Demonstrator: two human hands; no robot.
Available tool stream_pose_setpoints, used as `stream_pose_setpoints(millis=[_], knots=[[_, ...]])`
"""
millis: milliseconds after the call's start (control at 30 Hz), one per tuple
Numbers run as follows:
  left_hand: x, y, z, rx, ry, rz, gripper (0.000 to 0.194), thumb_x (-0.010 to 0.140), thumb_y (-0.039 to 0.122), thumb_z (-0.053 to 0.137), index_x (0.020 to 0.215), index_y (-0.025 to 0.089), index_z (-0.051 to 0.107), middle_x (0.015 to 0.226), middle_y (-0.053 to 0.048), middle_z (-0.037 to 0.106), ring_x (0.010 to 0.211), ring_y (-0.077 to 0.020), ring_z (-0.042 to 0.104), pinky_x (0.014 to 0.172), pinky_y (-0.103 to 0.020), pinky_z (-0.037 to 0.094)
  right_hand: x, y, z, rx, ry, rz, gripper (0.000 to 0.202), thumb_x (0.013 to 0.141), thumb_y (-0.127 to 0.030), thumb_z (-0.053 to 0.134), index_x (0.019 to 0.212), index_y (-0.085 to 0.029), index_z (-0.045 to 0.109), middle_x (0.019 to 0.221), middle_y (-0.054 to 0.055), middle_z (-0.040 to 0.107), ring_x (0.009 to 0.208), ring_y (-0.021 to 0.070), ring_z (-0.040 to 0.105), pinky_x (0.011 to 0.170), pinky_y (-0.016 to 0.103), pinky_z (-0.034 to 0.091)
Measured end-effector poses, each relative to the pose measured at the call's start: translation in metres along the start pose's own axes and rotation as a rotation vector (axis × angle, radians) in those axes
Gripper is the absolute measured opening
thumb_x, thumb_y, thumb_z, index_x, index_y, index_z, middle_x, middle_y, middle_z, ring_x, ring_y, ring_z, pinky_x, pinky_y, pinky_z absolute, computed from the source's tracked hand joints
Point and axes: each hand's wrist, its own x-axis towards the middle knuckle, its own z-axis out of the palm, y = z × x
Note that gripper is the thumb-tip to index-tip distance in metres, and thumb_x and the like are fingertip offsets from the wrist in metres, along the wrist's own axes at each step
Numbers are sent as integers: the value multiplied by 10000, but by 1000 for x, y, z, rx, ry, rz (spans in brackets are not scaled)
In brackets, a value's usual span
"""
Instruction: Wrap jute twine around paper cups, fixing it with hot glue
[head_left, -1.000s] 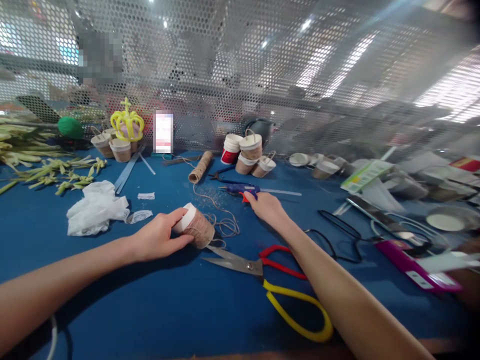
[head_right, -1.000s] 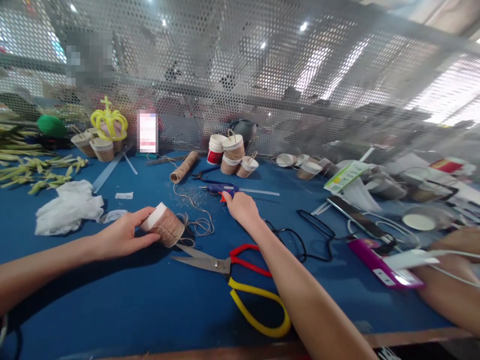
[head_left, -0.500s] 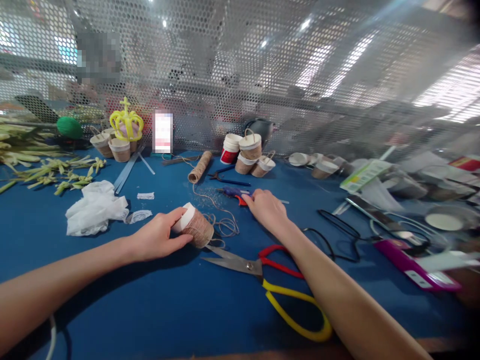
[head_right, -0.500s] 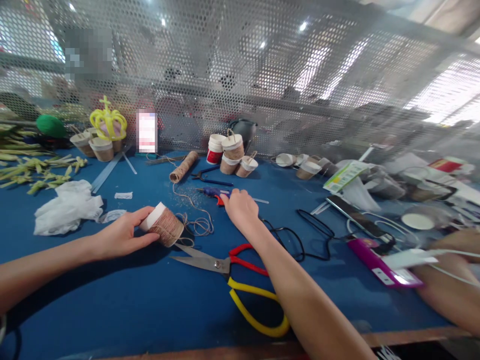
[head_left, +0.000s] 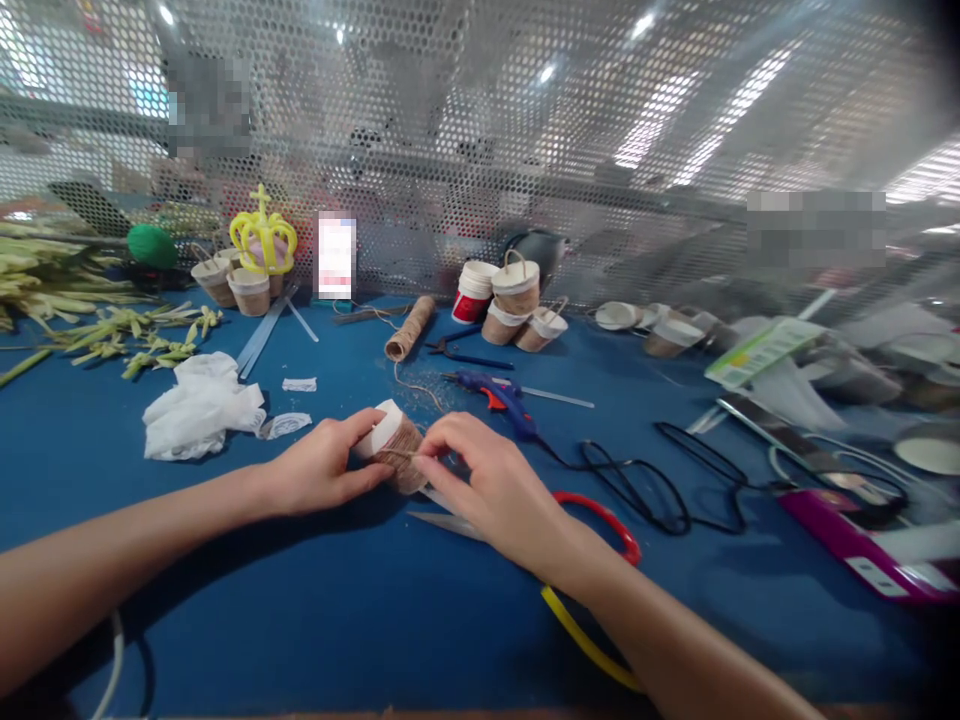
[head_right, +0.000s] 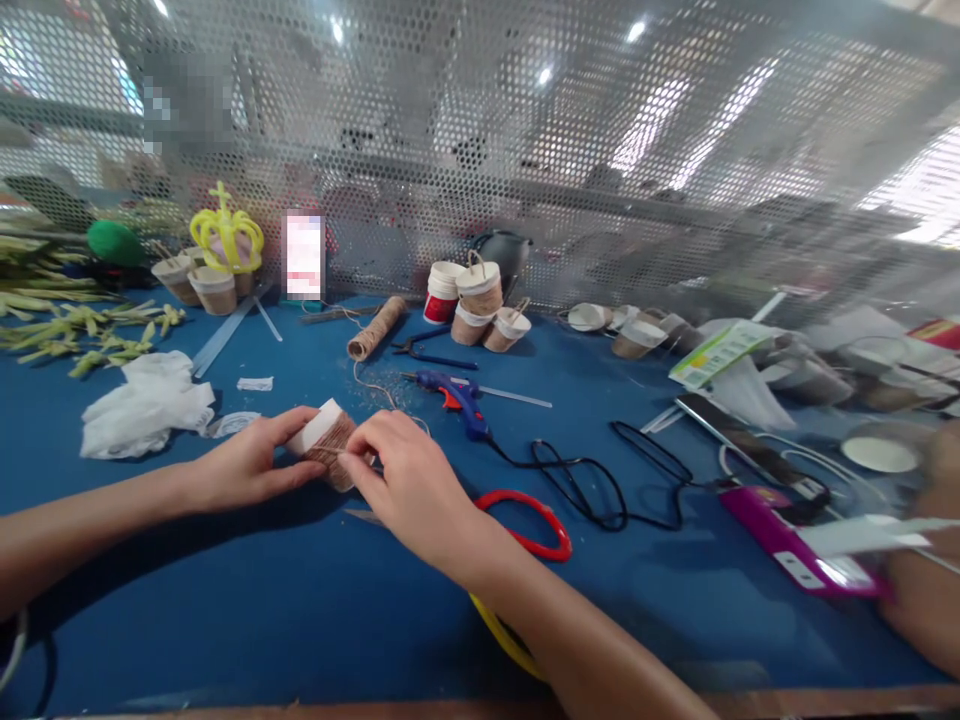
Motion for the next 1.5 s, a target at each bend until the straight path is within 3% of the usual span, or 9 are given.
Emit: stream_pose_setpoints(millis=[200, 500, 1500], knots=[[-3, 10, -3, 27, -62, 55, 281, 776, 283, 498, 1027, 157, 493, 766, -3, 613, 620, -119, 541, 556, -201, 408, 1, 1, -7, 134, 49, 80, 104, 831, -224, 462, 752, -191, 522, 727, 1, 583, 667, 120, 527, 629, 247, 417], [-4, 14, -4, -15, -100, 36, 211, 765, 248, 490, 953, 155, 515, 803, -10, 613, 701, -134, 561, 620, -209, 436, 0, 3, -10, 190, 26, 146, 106, 820, -219, 464, 737, -190, 523, 657, -21, 545, 595, 96, 489, 555, 211, 397], [-3, 8, -4, -59, -84, 132, 173, 721, 170, 519, 889, 127, 528, 781, -19, 620, 671, -117, 563, 621, -208, 443, 6, 17, 1, 197, 42, 112, 98, 809, -179, 484, 712, -179, 501, 668, -19, 546, 588, 92, 488, 548, 210, 387]])
